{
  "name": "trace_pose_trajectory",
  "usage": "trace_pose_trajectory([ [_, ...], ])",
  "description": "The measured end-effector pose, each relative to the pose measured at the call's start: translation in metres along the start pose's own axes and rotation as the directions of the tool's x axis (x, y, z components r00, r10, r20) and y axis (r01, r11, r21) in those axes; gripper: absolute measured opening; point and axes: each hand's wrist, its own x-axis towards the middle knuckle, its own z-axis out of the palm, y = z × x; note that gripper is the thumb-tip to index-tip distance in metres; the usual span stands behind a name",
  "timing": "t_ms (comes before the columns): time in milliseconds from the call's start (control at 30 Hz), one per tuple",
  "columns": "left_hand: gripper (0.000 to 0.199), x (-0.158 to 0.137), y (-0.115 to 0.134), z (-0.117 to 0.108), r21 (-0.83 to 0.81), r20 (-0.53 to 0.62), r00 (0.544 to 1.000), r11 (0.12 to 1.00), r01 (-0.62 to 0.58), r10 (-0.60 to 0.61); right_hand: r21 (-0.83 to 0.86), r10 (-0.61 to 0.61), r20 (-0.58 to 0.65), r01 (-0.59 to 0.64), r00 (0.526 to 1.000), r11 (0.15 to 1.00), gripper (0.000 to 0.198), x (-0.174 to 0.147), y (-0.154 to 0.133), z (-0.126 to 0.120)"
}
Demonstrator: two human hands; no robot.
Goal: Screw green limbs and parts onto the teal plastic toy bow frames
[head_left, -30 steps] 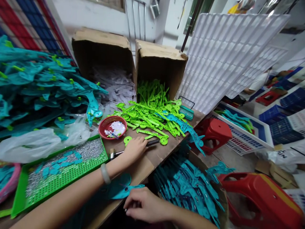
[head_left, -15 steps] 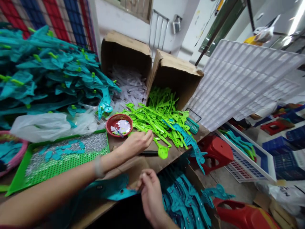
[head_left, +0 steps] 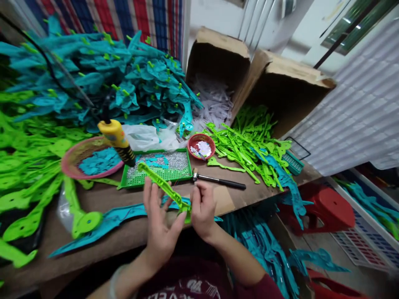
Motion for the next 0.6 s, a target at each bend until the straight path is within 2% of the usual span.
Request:
trace_pose_trajectory([
  [67,0.082,-0.017,0.000,0.007,-0.090,-0.033,0.983,0.980,0.179,-0.182,0.072,0.034,0.028,-0.036,0.999,0.997,0.019,0.004,-0.006,0.017],
  [133,0.074,-0.022,-0.001,0.008,-0.179,-0.036,0.961,0.948,0.262,-0.273,0.165,0.072,0.020,-0.075,0.997,0.983,0.019,0.005,-0.012,0.032],
  [267,0.038,0.001,-0.011,-0.014,-0.255,0.103,0.946,0.911,0.325,-0.308,0.197,0.067,0.036,-0.073,0.997,0.978,0.014,0.000,-0.020,0.046],
  [333,0.033,0.018,-0.017,-0.033,-0.252,0.163,0.924,0.891,0.378,-0.346,0.153,0.041,0.086,-0.053,0.996,0.987,0.012,0.002,-0.021,0.039],
  [400,0.038,0.031,-0.022,-0.054,-0.267,0.265,0.867,0.832,0.486,-0.421,0.106,0.006,0.131,-0.020,0.991,0.994,0.013,0.010,-0.025,0.022],
  [467,0.042,0.040,-0.026,-0.072,-0.213,0.484,0.751,0.772,0.599,-0.449,0.041,-0.077,0.279,0.068,0.957,0.997,0.015,0.024,-0.034,0.001],
  [500,0.041,0.043,-0.028,-0.079,-0.155,0.605,0.670,0.762,0.629,-0.431,0.013,-0.138,0.417,0.146,0.899,0.989,0.016,0.032,-0.041,-0.010],
  [533,0.039,0.045,-0.029,-0.084,-0.092,0.711,0.579,0.764,0.638,-0.398,-0.001,-0.189,0.575,0.232,0.796,0.973,0.017,0.039,-0.050,-0.018],
  [600,0.036,0.047,-0.030,-0.089,-0.013,0.852,0.413,0.777,0.629,-0.321,-0.002,-0.218,0.830,0.393,0.513,0.920,0.019,0.051,-0.066,-0.027],
])
